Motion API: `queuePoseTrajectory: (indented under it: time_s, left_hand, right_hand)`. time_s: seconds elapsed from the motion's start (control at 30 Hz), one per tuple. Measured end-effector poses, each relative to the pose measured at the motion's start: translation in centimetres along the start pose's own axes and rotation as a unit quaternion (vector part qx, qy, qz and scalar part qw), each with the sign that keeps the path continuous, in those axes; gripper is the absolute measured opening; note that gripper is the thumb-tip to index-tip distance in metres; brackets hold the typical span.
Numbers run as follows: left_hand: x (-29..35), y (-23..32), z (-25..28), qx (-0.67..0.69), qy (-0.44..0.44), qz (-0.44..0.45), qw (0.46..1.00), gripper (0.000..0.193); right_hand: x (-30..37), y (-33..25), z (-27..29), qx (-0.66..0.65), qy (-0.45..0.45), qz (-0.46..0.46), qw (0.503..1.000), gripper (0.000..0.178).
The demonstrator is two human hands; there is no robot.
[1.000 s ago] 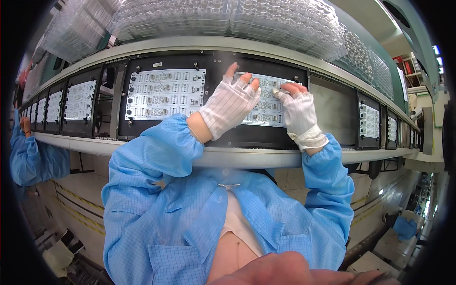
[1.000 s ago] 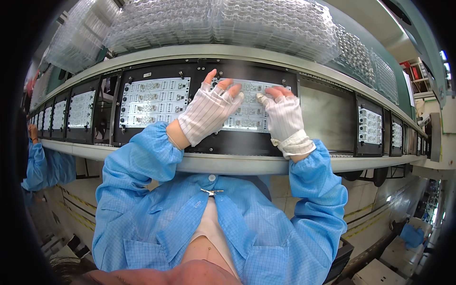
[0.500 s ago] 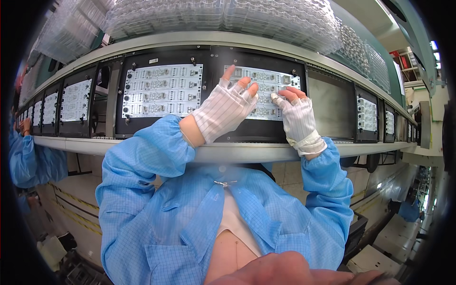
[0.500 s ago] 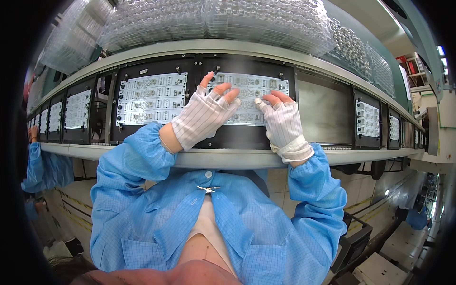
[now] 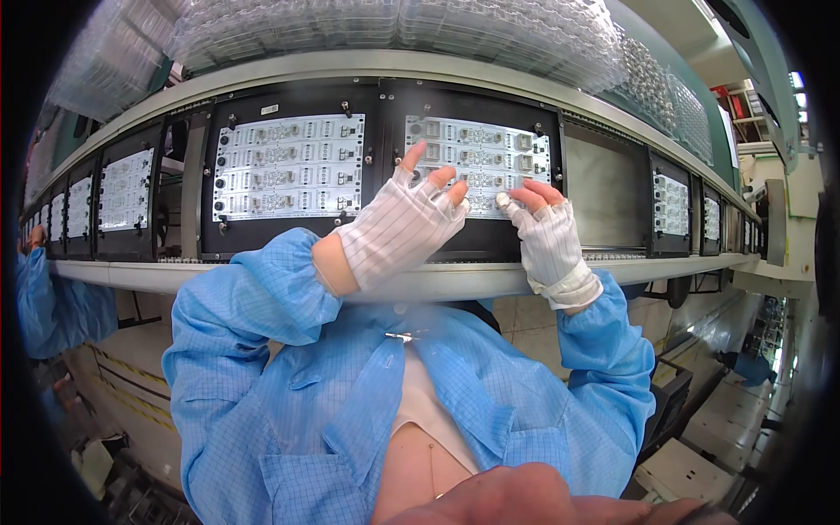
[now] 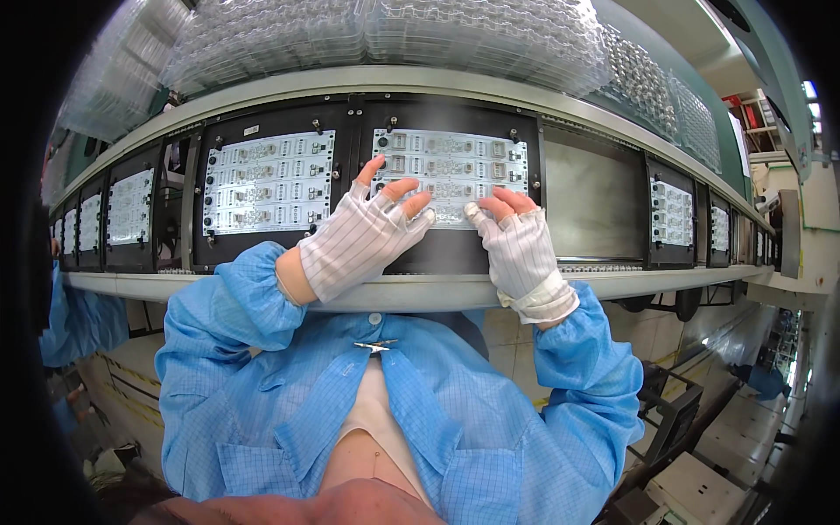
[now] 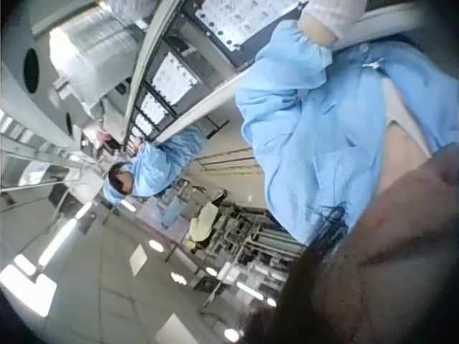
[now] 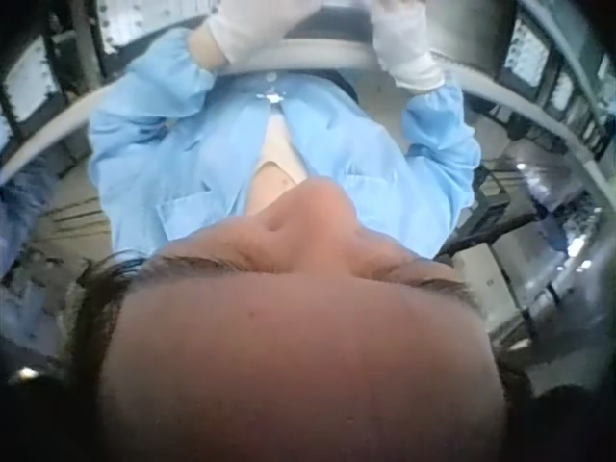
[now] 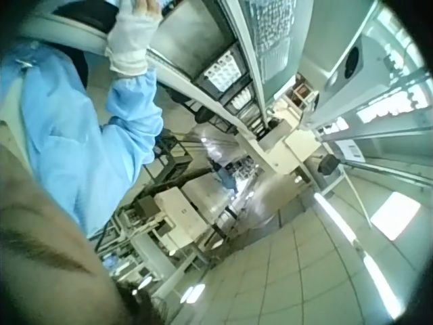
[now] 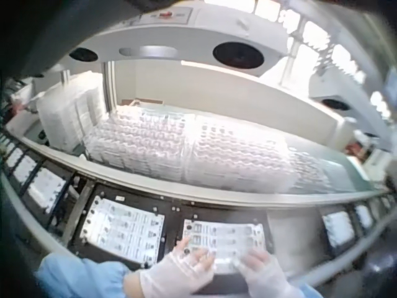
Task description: Manual assembly of electronic components onto printed circuit boards on an industrial production line.
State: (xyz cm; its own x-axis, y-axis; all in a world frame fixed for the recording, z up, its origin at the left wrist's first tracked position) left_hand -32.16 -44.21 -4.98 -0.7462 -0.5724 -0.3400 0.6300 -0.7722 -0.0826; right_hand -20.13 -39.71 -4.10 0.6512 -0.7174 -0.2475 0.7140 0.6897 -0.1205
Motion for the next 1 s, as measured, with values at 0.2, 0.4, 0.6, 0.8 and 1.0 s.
queuePoseTrajectory:
  time_s: [0.2,0.4,0.6,0.8,1.0]
  left_hand:
    - [1.1,-2.4,0.6,0.083,0.058,0.039,0.994,0.037]
    - [2.3,-4.9,4.8,0.068,0.198,0.082,0.974,0.045]
    - [3.3,-6.3,5.0,0.068,0.198,0.102,0.972,0.041]
    - [3.6,-6.2,5.1,0.070,0.225,0.096,0.967,0.040]
    - [3.3,-6.0,5.6,0.076,0.217,0.086,0.969,0.041]
  right_hand:
    - [-1.8,0.8,0.4,-0.032,-0.039,0.004,0.999,0.040]
    - [-10.3,5.6,2.7,-0.001,0.139,-0.001,0.990,0.053]
    - [-13.8,3.8,-1.9,0.162,0.155,0.088,0.971,0.057]
    - [-13.6,3.5,-0.2,0.080,0.159,0.148,0.973,0.066]
    - [-11.8,2.3,-1.0,0.093,0.145,0.102,0.980,0.069]
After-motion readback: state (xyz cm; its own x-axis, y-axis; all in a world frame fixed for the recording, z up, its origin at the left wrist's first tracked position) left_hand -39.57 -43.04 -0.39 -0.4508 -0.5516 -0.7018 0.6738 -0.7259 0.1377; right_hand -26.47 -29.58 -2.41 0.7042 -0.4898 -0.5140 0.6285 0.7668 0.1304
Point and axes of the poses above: each hand's wrist, its own x-axis away from the middle knuckle, its own z-axis out of the back of the hand, y = z × x, the point moved 10 cm from there along -x, towards the middle knuckle, and after that the axes turned 15 degrees about -z, right-handed, at the moved point
